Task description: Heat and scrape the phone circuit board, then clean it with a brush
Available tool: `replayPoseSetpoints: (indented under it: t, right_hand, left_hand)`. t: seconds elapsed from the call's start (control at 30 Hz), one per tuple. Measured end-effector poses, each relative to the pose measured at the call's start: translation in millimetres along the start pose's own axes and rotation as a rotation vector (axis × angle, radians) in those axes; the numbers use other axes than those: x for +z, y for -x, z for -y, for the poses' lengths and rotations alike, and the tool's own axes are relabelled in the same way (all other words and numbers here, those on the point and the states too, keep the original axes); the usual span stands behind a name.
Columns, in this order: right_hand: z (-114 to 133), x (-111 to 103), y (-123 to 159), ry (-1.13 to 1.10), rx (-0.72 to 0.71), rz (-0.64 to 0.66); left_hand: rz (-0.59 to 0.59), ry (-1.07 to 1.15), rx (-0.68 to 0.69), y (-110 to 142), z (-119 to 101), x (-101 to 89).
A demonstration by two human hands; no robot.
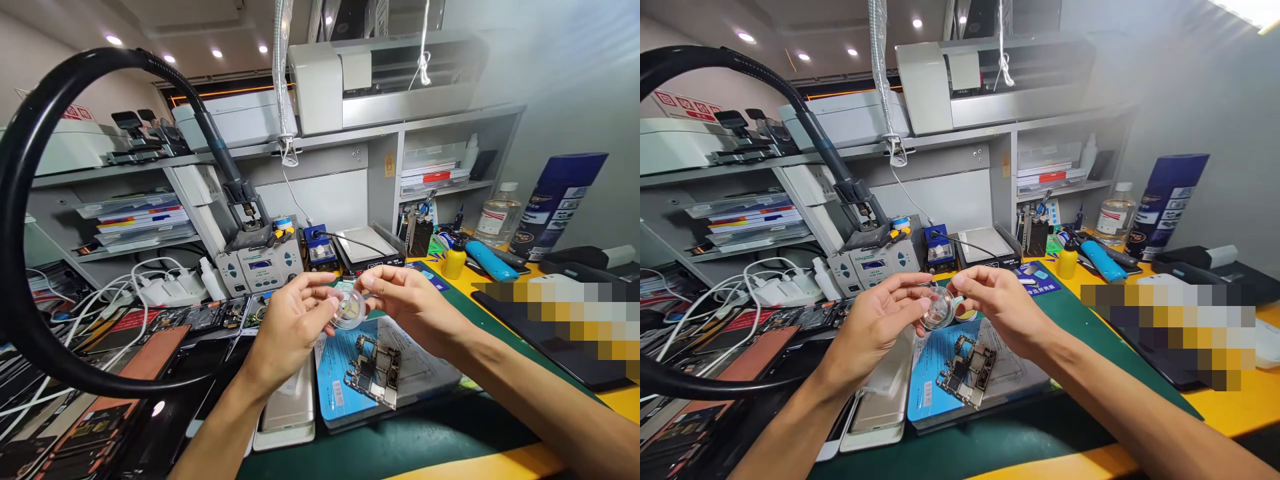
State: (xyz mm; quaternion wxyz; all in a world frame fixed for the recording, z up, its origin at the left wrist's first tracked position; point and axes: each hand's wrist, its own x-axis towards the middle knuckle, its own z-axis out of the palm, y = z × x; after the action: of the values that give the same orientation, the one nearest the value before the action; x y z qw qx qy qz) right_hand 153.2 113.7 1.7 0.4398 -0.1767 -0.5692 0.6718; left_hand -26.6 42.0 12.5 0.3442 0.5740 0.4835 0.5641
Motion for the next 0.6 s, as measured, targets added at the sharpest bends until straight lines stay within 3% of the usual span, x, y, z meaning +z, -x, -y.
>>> replayPoseSetpoints:
  t: [0.6]
  right_hand:
    - [0.9, -6.6, -2.9, -0.088, 0.020, 0.003]
  left_hand:
    - [-0.047, -0.047, 0.023, 0.0, 0.9, 0.2]
